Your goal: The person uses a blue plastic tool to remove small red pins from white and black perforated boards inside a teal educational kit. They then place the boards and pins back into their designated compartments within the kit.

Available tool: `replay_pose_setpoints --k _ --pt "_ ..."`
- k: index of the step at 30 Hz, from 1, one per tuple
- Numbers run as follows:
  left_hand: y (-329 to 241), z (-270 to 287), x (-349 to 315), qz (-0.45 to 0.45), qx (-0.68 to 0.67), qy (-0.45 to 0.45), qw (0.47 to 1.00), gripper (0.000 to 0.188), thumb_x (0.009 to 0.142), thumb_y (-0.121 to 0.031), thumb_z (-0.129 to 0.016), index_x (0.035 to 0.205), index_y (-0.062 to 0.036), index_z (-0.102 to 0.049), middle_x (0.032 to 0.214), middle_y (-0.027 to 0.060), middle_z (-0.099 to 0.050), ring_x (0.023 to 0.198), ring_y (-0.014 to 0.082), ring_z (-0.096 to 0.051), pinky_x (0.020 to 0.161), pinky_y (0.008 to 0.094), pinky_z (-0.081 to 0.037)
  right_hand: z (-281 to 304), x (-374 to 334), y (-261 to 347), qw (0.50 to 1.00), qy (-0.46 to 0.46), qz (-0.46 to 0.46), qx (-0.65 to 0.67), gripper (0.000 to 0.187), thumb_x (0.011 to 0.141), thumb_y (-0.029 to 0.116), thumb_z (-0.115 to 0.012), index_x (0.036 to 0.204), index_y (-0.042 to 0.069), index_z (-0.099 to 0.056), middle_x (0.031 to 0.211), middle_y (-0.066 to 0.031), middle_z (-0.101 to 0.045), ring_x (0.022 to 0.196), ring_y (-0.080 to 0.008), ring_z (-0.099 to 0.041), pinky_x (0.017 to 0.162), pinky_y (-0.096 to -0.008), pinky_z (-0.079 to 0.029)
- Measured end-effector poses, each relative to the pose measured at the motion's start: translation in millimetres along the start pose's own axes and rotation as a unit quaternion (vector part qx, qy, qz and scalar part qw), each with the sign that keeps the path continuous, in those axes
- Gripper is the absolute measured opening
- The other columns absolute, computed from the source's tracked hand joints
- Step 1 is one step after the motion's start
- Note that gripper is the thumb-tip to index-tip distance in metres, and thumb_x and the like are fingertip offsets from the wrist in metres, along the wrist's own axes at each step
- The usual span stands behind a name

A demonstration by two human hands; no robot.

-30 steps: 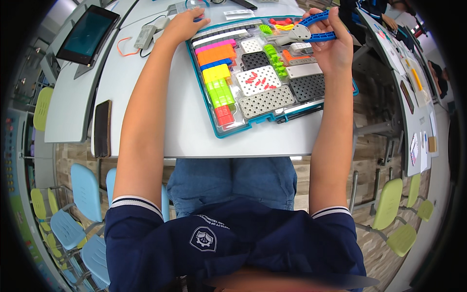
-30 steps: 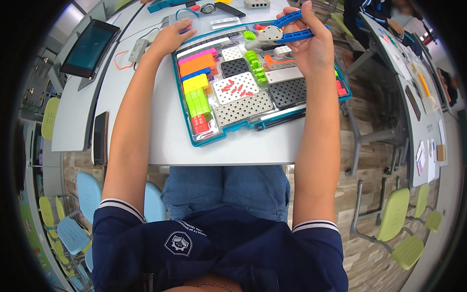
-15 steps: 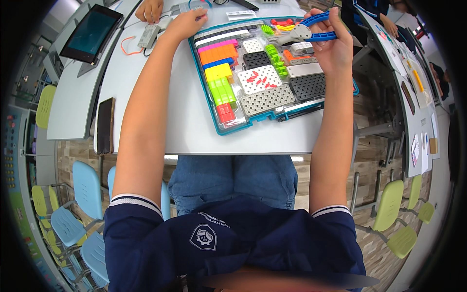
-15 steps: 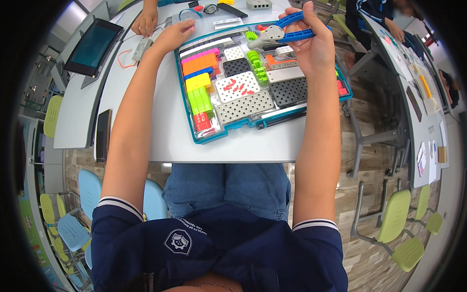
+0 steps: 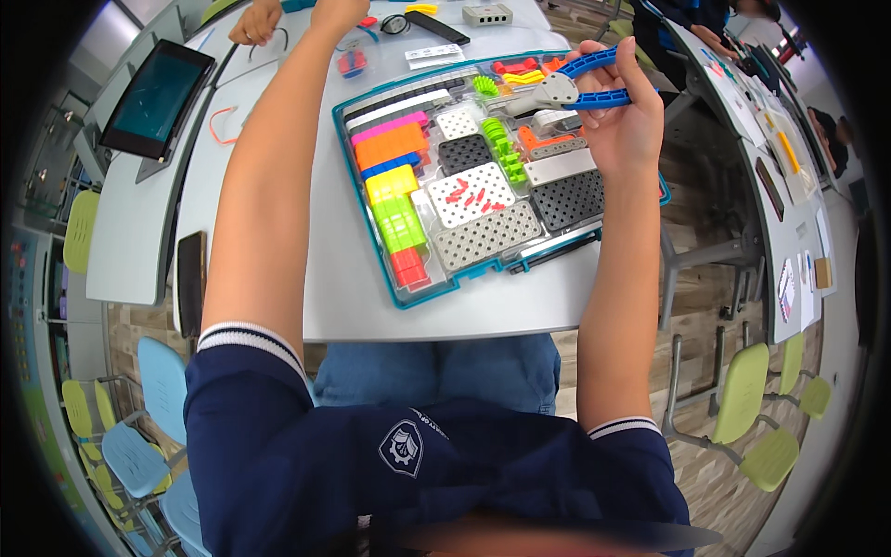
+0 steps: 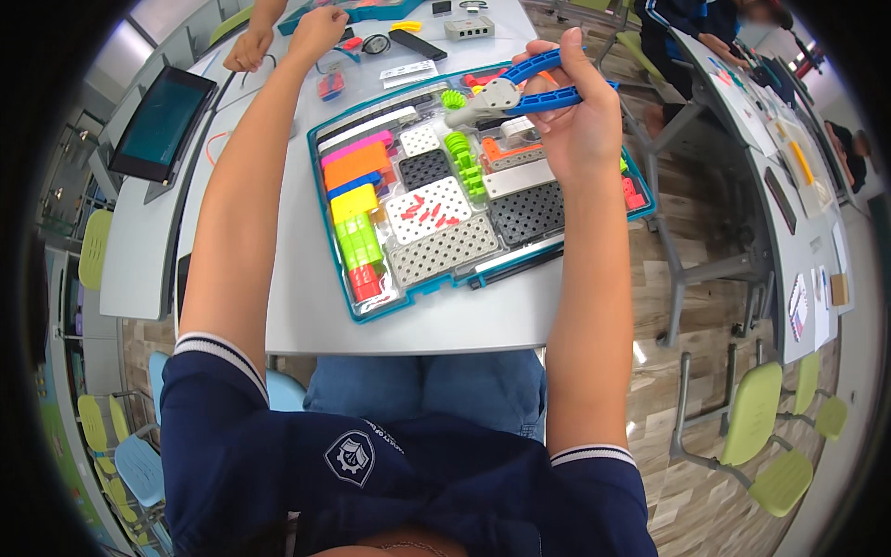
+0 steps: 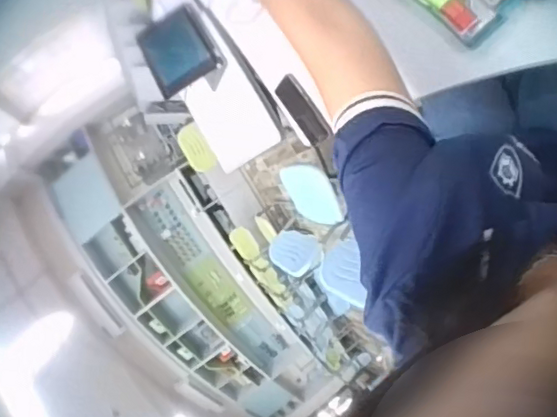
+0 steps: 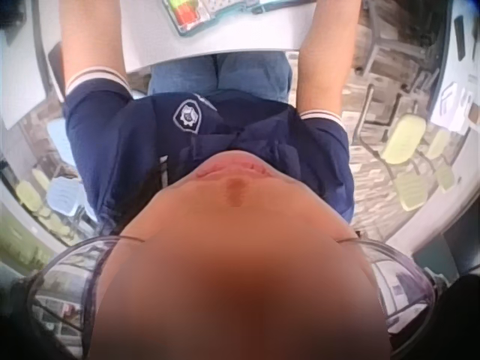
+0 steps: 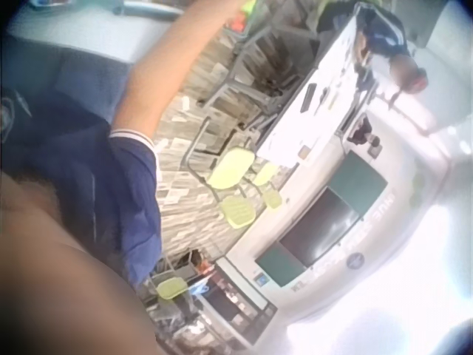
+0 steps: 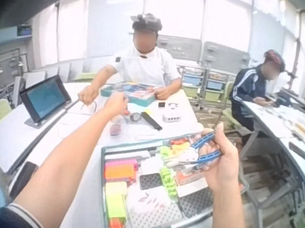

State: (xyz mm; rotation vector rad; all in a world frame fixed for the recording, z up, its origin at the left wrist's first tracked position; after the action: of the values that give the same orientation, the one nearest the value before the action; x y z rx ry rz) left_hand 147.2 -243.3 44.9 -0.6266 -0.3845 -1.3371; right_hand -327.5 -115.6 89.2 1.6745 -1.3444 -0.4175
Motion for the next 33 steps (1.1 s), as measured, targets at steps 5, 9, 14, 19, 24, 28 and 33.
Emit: replay_pose_setpoints --k 5,9,14,19,24,28,33 --pt "40.3 -57.1 47.8 -0.104 0.068 0.165 0.978 0.027 0.09 -0.022 -0.07 0.112 -0.008 -0.077 0.107 0.0148 -0.077 0.097 0.0323 -0.074 0.091 0.041 -0.056 -4.2 -5.1 2.5 1.0 -0.004 0.011 -0.019 0.06 0.101 0.051 -0.063 0.112 -0.008 -0.062 0.085 -0.016 -0.069 0.05 -0.0068 -0.045 0.046 -0.0229 -0.033" --pt "55.8 -78.3 49.8 -0.032 0.06 0.225 0.972 0.032 0.082 -0.013 -0.078 0.114 -0.0092 -0.076 0.106 0.0149 -0.077 0.096 0.0317 -0.074 0.087 0.0395 -0.058 -11.3 -12.4 9.9 1.0 -0.001 0.018 -0.019 0.06 0.101 0.051 -0.062 0.113 -0.008 -0.063 0.089 -0.0179 -0.07 0.05 -0.0068 -0.045 0.046 -0.0224 -0.034" --pt "55.5 -76.5 46.7 0.014 0.064 0.275 0.959 0.029 0.075 -0.006 -0.082 0.103 -0.0075 -0.076 0.099 0.0146 -0.076 0.096 0.0312 -0.073 0.082 0.0388 -0.059 -21.1 -19.7 17.3 1.0 -0.003 0.014 -0.016 0.058 0.103 0.049 -0.059 0.112 -0.008 -0.064 0.094 -0.02 -0.07 0.05 -0.0067 -0.044 0.046 -0.0221 -0.035" --pt "49.2 -71.4 45.4 -0.064 0.139 0.244 0.958 0.019 0.075 -0.003 -0.078 0.093 -0.005 -0.073 0.096 0.0169 -0.075 0.094 0.0331 -0.073 0.081 0.0407 -0.058 -22.7 -23.1 21.1 1.0 0.026 0.008 -0.015 0.054 0.105 0.045 -0.057 0.112 -0.008 -0.064 0.09 -0.0187 -0.07 0.05 -0.0068 -0.044 0.047 -0.023 -0.033" --pt "44.6 -73.4 48.7 -0.118 0.163 0.229 0.952 0.016 0.076 0.0 -0.075 0.091 -0.0019 -0.071 0.099 0.0201 -0.074 0.1 0.0369 -0.071 0.084 0.0428 -0.057 -11.8 -21.1 22.2 0.998 0.024 0.059 -0.02 0.054 0.106 0.042 -0.056 0.118 -0.011 -0.062 0.106 -0.0226 -0.069 0.052 -0.007 -0.046 0.045 -0.0208 -0.036" --pt "47.9 -79.3 47.9 -0.151 0.211 0.185 0.948 0.02 0.077 0.002 -0.073 0.096 -0.0005 -0.07 0.1 0.0224 -0.073 0.102 0.0401 -0.07 0.087 0.0462 -0.056 0.9 -11.1 23.8 0.995 -0.054 0.081 0.006 0.053 0.105 0.04 -0.06 0.118 -0.012 -0.062 0.106 -0.0225 -0.069 0.056 -0.008 -0.049 0.047 -0.0233 -0.037" --pt "29.5 -59.3 46.9 -0.136 0.185 0.067 0.971 0.02 0.082 -0.001 -0.068 0.102 -0.0006 -0.068 0.098 0.0223 -0.072 0.099 0.0418 -0.069 0.083 0.049 -0.056 19.8 -3.4 25.4 0.982 -0.143 0.118 0.042 0.051 0.104 0.039 -0.061 0.116 -0.01 -0.06 0.1 -0.0206 -0.067 0.055 -0.0097 -0.047 0.049 -0.0244 -0.035"
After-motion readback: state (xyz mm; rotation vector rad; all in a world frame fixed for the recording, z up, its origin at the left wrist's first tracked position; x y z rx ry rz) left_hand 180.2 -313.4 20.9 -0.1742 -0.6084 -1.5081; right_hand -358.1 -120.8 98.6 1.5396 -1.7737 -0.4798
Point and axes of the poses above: each hand's wrist, its own x-axis towards the middle knuckle, its own z-axis out of the back of the hand, y = z × x, the point moved 1 cm from there along x, towards the middle knuckle
